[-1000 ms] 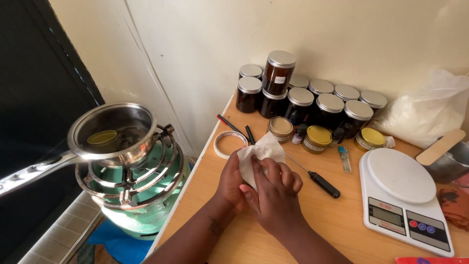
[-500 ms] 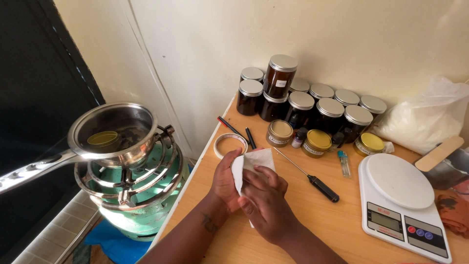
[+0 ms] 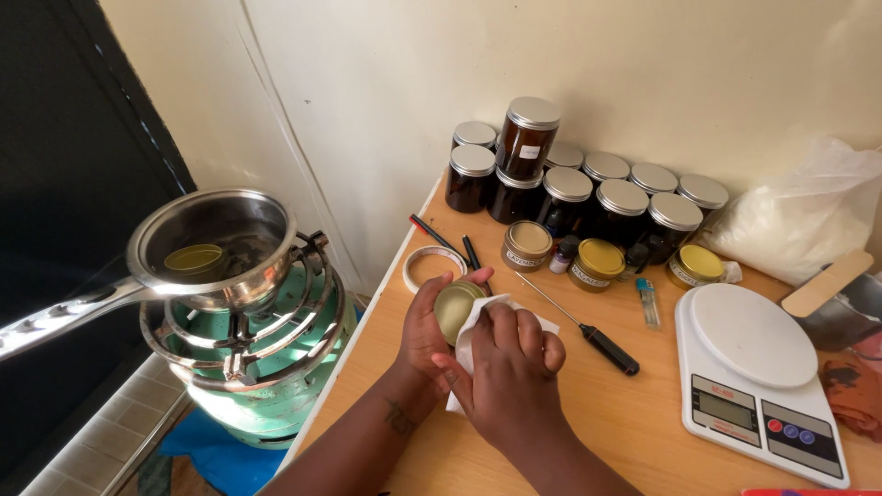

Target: The person cleans a candle tin, checks the temperature of melting wax with a thermometer, and prepares a wick for the candle.

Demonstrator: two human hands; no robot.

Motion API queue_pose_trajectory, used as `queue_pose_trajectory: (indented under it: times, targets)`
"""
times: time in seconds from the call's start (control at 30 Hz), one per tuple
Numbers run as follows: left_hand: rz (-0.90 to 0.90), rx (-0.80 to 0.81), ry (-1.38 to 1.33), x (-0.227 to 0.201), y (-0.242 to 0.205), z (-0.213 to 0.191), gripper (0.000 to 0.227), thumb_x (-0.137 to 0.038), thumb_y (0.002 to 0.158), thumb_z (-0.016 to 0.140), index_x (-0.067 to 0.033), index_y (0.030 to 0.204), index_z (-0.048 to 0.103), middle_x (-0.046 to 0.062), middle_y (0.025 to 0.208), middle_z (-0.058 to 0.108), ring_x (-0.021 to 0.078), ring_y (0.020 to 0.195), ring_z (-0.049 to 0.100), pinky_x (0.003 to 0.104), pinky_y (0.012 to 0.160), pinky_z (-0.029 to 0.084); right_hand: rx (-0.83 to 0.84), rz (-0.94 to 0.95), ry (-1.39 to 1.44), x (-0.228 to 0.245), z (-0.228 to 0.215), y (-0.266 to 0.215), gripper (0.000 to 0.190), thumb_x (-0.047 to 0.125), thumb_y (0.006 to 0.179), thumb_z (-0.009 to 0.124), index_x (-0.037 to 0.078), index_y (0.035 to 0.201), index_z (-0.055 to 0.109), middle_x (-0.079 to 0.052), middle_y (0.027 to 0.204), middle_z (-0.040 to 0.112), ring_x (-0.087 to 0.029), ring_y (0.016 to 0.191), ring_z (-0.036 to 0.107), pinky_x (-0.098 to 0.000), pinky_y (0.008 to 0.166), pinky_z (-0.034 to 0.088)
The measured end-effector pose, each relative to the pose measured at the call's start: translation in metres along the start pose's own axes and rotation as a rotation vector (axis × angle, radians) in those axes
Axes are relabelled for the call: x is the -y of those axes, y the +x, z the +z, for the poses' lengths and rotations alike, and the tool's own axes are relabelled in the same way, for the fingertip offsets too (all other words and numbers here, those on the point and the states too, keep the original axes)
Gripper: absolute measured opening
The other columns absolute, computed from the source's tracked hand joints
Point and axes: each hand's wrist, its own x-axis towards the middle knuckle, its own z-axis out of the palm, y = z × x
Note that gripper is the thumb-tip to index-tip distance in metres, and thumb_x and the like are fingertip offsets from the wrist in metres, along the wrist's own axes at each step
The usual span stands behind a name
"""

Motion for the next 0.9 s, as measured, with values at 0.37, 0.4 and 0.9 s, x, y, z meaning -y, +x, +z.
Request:
queue_pose_trajectory:
  times: [0.37, 0.4, 0.9]
  targets:
    - [-0.09, 0.029, -0.048, -0.003, -0.003, -0.008, 0.049, -0.053, 0.089, 0.069, -0.0126, 0.116, 0.075, 0.008, 0.063, 0.057, 0.0273, 0.06, 0.059, 0.043, 0.061, 0.048, 0.178, -0.011, 0.736, -0.008, -0.008, 0.004, 0.063, 0.062, 0.107, 0.029, 0.023, 0.12, 0.077, 0.001, 0.133, 0.061, -0.03, 0.122, 0.044, -0.0491, 0.097, 0.029]
    - [-0.143, 0.056, -0.061, -0.001, -0.001, -0.011, 0.048, -0.054, 0.089, 0.071, -0.0132, 0.115, 0.074, 0.01, 0.062, 0.06, 0.0294, 0.062, 0.062, 0.045, 0.064, 0.049, 0.211, -0.023, 0.716, -0.009, -0.006, 0.002, 0.068, 0.065, 0.107, 0.025, 0.024, 0.123, 0.076, 0.0, 0.141, 0.058, -0.031, 0.125, 0.04, -0.0509, 0.097, 0.028]
    - [0.251, -0.028, 0.134, -0.002, 0.016, -0.03, 0.035, -0.036, 0.097, 0.067, -0.0031, 0.102, 0.078, 0.01, 0.078, 0.066, 0.0234, 0.063, 0.062, 0.035, 0.063, 0.051, 0.136, -0.044, 0.48, 0.0, -0.007, 0.006, 0.065, 0.061, 0.109, 0.03, 0.011, 0.114, 0.072, -0.003, 0.12, 0.061, -0.034, 0.113, 0.05, -0.0511, 0.085, 0.034]
